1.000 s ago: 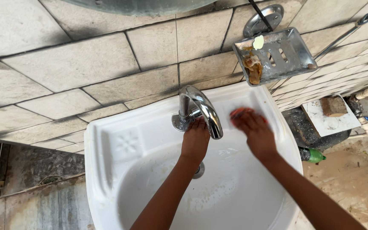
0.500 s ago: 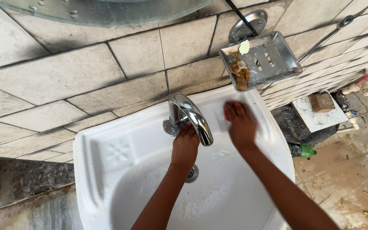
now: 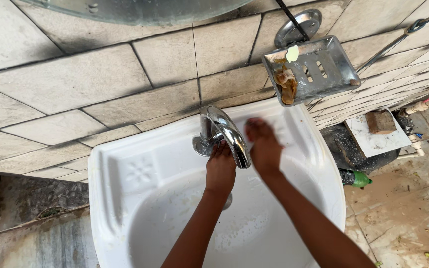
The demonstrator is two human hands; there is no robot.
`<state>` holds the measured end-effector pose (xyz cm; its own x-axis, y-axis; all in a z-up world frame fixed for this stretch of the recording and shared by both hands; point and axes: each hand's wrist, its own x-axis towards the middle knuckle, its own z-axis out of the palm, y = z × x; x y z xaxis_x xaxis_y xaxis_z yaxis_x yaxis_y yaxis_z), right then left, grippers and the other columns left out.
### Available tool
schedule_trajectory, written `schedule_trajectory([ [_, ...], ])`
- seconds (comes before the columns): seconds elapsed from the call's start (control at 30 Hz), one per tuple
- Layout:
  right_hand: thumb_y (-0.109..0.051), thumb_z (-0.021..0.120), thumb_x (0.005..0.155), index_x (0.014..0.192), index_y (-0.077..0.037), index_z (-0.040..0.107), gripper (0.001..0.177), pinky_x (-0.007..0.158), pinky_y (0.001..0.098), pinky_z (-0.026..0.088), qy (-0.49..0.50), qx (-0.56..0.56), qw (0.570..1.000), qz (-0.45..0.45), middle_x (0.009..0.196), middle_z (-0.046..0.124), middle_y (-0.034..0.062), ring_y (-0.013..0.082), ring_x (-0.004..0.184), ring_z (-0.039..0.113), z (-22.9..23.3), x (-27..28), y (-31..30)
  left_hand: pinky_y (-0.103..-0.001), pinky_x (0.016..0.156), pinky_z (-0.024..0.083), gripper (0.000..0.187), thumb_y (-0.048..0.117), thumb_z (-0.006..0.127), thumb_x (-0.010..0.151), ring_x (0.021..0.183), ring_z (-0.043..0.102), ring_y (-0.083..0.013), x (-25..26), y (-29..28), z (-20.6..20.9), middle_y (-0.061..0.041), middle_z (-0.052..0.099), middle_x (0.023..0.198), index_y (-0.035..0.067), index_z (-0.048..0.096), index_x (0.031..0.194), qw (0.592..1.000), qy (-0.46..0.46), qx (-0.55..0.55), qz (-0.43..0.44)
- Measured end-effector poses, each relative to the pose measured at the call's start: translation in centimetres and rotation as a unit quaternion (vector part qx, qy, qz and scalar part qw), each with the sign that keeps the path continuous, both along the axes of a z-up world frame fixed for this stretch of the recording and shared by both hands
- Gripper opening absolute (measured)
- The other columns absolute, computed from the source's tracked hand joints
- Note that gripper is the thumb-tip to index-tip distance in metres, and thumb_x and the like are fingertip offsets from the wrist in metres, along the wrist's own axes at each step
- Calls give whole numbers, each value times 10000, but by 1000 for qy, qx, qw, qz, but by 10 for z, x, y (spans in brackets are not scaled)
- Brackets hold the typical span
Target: The person scrubs the white ceramic sink basin and surrounding counter with an orange cloth, then wipes the chrome faucet and the metal soap dish. The person repeatedly rinses the cloth under running water and continues wiping the sink surfaces.
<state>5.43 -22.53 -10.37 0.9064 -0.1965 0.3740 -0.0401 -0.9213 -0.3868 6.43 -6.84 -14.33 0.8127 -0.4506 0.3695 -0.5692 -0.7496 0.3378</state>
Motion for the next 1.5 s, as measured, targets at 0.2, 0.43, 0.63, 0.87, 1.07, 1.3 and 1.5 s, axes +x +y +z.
schedule_trajectory([
  [0.2,152,561,693,1138,-122,719,546,953,409,553,-41,-108,987,112,1266,660,64,285,1209,619,9,-40,-39,-420,1178,408,304,-100,638,775,1278,609,-315,-2,-2,0,-208,691,1247,-26,737,1054,999,31,-28,-3],
  [0.43,45,633,788,1100,-125,714,364,991,396,541,9,-133,991,-15,1280,682,53,285,1227,623,-13,4,-28,-407,1187,401,308,-114,617,761,1238,623,-329,-1,-4,-5,-225,705,1182,-60,722,1046,997,66,-33,6],
  [0.63,33,646,820,1183,-180,697,424,944,422,551,-35,-142,983,110,1271,679,37,273,1159,663,9,-30,-60,-421,1192,395,336,-109,591,783,1240,620,-348,3,-4,-6,-249,693,1217,-87,692,1102,996,59,-64,15],
  [0.87,118,584,774,1277,-115,688,564,942,413,545,-78,135,987,-49,1236,670,107,340,1102,655,-18,28,-15,-464,1178,381,348,-36,610,808,1244,602,-391,3,-9,-7,-277,667,1233,-96,670,1145,995,65,-76,17],
  [1.07,138,612,764,1215,-78,705,509,935,433,532,-207,123,970,-28,1172,631,176,373,1080,632,5,23,-4,-522,1165,386,527,2,597,836,1272,557,-420,7,-23,-15,-262,640,1316,-82,584,1356,999,8,-31,0],
  [1.3,130,540,852,1131,-143,767,451,867,309,614,-103,237,964,-58,1149,749,33,192,950,725,9,55,-12,-501,1144,416,550,49,628,881,1333,530,-455,8,-25,-19,-307,556,1435,-75,524,1406,999,-46,-23,-6],
  [1.5,13,722,741,997,-94,769,281,839,369,564,-35,237,964,115,1009,769,103,283,956,681,33,36,-36,-502,1134,431,703,198,702,832,1356,508,-434,11,-27,-11,-281,474,1492,-64,483,1446,998,49,2,-39],
])
